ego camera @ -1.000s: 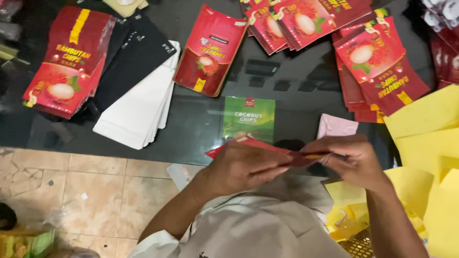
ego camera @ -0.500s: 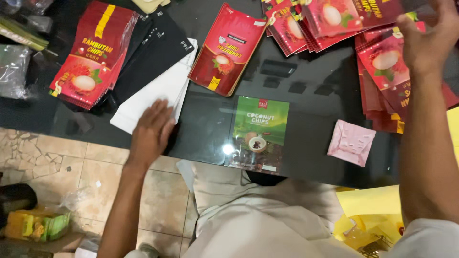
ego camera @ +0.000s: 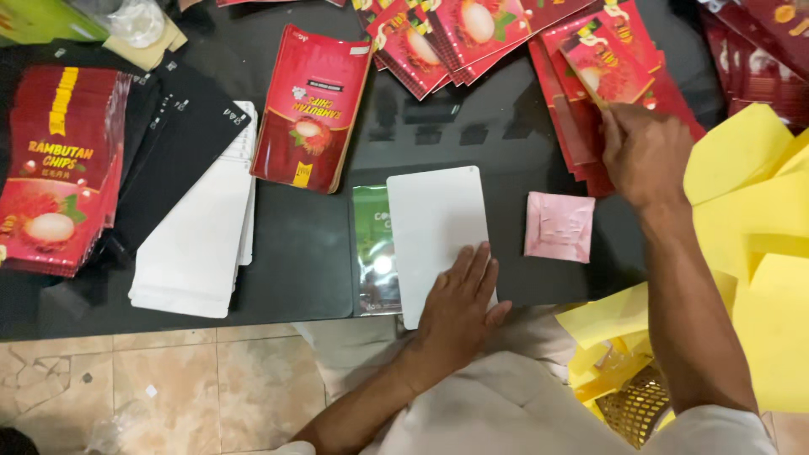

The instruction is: The person places a paper insert into a plastic pouch, folds the top of the pouch, and rubs a pink cloth over the front of the packaging.

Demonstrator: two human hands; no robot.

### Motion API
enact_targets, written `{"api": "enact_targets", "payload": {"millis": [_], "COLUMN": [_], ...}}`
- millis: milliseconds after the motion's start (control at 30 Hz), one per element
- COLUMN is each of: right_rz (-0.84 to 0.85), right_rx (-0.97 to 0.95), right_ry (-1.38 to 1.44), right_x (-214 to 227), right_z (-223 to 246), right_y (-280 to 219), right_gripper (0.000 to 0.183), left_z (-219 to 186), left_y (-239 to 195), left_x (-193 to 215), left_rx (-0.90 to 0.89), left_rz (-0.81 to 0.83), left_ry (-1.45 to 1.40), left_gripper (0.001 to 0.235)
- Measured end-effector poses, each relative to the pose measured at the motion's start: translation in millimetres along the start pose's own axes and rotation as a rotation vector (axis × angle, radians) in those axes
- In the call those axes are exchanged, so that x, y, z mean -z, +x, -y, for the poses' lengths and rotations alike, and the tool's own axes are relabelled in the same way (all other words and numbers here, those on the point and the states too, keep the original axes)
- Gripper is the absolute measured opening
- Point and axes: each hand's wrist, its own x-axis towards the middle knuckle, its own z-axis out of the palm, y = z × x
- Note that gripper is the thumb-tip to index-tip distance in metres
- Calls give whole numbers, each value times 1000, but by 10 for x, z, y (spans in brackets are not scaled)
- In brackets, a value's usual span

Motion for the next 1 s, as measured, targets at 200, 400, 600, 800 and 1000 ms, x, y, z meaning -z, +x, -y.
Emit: {"api": "enact_targets", "payload": {"millis": [200,400,600,800,1000], "right_rz": [175,319,334,276,373], "right_rx": [77,249,-248,-185,-429], "right_ry": [566,862,1337,1274,1536], "right_x": [1223,980,541,309,214], "right_z": [993,1734,1698,1810,1758], "right_y": [-390,-850,-797,-723,-920], "right_gripper": [21,40,79,17,25], "left_z": [260,400,630,471,425], "left_y": [316,403,301,88,223], "left_x": [458,521,430,159,433], "left_rx": [148,328,240,343,312], "left_rz": [75,-133,7,-112,-83], "left_ry": [-666,-1232,-1088,-979,-1080], "left_gripper": [76,44,34,29,25]}}
